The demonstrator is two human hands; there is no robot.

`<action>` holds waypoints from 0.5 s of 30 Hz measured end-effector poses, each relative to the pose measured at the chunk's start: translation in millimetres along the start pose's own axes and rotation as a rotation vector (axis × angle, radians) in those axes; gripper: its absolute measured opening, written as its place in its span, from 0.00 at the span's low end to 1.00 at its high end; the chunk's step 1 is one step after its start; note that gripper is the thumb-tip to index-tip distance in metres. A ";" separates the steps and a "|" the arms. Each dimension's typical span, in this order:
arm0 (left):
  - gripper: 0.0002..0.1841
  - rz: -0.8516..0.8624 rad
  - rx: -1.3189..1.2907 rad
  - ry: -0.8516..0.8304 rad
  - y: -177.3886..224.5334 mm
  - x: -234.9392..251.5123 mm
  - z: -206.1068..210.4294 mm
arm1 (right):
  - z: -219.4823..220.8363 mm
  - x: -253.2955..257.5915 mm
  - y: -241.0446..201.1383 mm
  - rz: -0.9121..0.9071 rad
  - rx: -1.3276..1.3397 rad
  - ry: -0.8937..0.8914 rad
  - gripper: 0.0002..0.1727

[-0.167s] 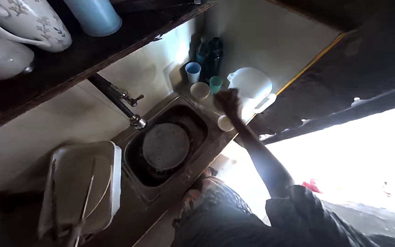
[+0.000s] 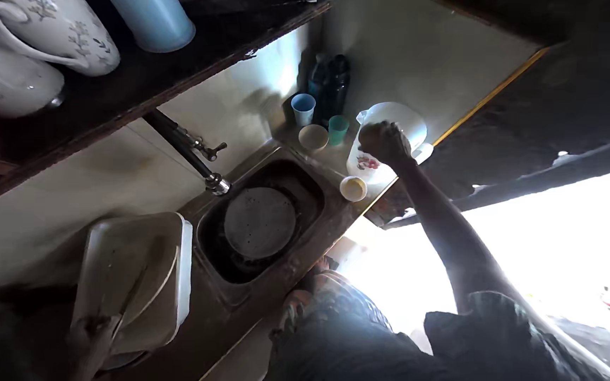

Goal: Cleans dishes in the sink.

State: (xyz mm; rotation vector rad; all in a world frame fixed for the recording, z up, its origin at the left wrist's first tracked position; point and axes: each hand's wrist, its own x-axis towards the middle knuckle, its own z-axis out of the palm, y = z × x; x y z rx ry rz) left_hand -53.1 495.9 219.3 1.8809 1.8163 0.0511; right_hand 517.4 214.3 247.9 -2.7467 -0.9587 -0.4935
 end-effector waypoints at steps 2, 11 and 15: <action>0.23 0.022 0.053 0.029 -12.1 24.8 4.3 | 46.4 31.3 18.1 0.113 0.164 -0.492 0.28; 0.44 0.018 0.077 0.169 -25.5 24.9 10.3 | -6.4 48.7 16.3 -0.020 0.218 -0.377 0.27; 0.48 0.336 -0.023 0.408 29.0 -7.2 18.6 | -46.7 34.5 -11.5 -0.342 0.287 -0.197 0.24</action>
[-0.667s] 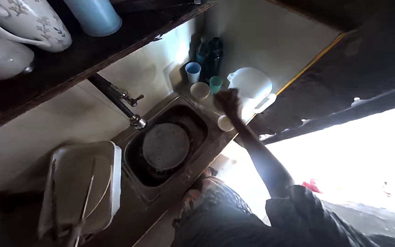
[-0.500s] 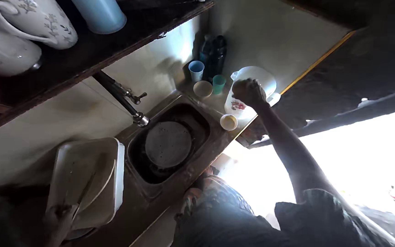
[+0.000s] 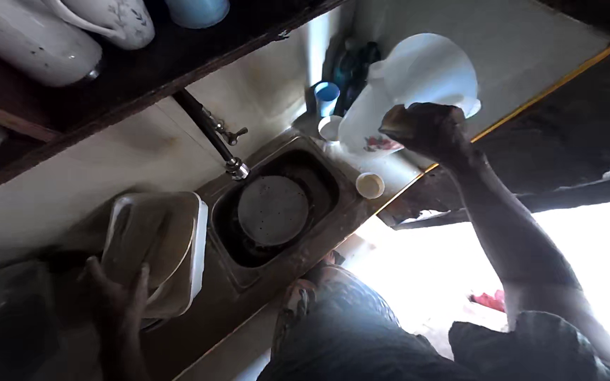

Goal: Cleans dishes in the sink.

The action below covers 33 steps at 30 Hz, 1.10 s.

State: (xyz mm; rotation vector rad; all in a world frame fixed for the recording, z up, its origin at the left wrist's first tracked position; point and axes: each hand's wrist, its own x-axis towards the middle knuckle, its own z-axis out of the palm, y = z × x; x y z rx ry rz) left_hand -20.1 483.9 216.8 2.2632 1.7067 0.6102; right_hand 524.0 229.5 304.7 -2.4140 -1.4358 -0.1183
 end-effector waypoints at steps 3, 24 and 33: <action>0.51 0.319 -0.137 -0.041 72.1 -13.5 13.2 | 11.3 -3.1 -40.7 -0.368 0.065 -0.178 0.14; 0.24 0.364 0.275 -1.021 205.4 -32.3 96.0 | 189.9 -37.5 42.4 0.708 0.272 -0.416 0.34; 0.17 0.352 -0.275 -0.788 216.0 -39.7 101.2 | 267.8 -72.5 59.7 0.476 0.241 -0.493 0.28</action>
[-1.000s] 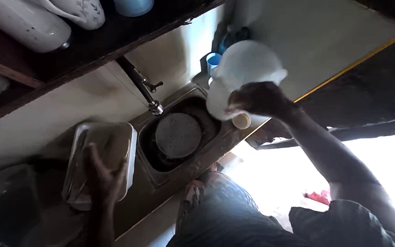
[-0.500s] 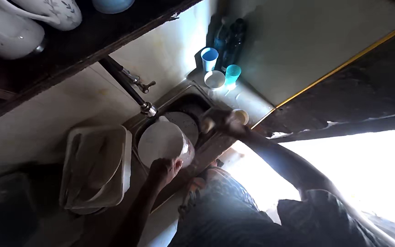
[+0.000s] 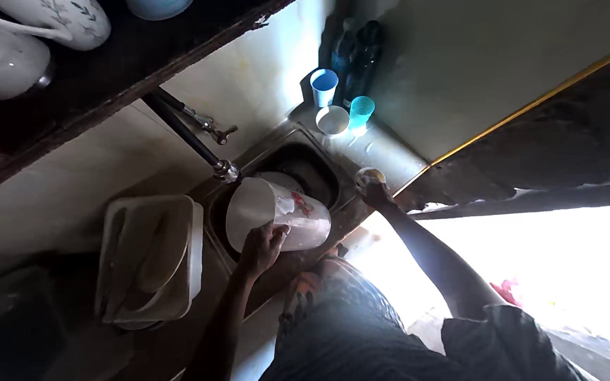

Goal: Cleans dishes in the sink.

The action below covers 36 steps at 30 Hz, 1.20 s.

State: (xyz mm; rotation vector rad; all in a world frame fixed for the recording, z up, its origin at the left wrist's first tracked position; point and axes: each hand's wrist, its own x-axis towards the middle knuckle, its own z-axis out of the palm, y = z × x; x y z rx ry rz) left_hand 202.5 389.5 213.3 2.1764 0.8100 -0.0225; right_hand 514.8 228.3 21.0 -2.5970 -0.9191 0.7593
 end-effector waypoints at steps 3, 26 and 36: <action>0.15 0.014 -0.067 0.087 0.5 -2.8 4.7 | -12.0 -11.9 -3.9 -0.071 -0.017 -0.004 0.21; 0.18 -0.531 -0.712 0.620 -22.4 -70.0 82.7 | 68.6 -50.6 -213.2 -0.465 0.349 -0.332 0.24; 0.18 -0.463 -0.701 0.674 -52.9 -94.1 89.5 | 82.5 7.8 -237.2 -0.602 0.361 -0.356 0.21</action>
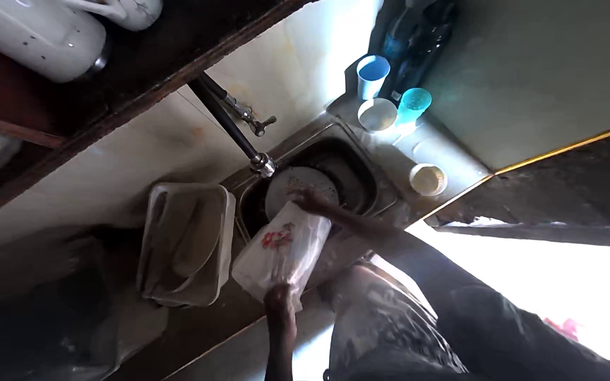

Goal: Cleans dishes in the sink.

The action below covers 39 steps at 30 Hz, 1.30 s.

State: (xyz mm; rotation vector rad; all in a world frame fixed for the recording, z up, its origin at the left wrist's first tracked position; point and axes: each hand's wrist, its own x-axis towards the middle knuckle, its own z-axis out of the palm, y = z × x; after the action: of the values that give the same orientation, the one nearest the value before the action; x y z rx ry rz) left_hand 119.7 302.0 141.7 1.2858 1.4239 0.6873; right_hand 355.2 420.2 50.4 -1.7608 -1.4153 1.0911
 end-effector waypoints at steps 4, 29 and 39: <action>0.16 0.014 -0.049 0.053 0.0 -15.5 -1.5 | -9.7 43.1 54.6 0.238 -0.094 -0.048 0.27; 0.15 -0.236 -0.058 0.113 45.7 9.9 95.6 | -11.5 -84.1 -55.6 -0.328 0.241 -0.223 0.17; 0.13 -0.239 0.350 -0.028 46.0 27.6 92.2 | -1.3 -69.5 -26.8 -0.260 -0.037 -0.066 0.25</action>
State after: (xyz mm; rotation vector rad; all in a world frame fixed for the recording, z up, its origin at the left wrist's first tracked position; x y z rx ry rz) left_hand 224.7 319.4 148.3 1.3527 1.6919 0.2646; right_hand 338.2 358.8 89.2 -1.5253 -1.6606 0.9959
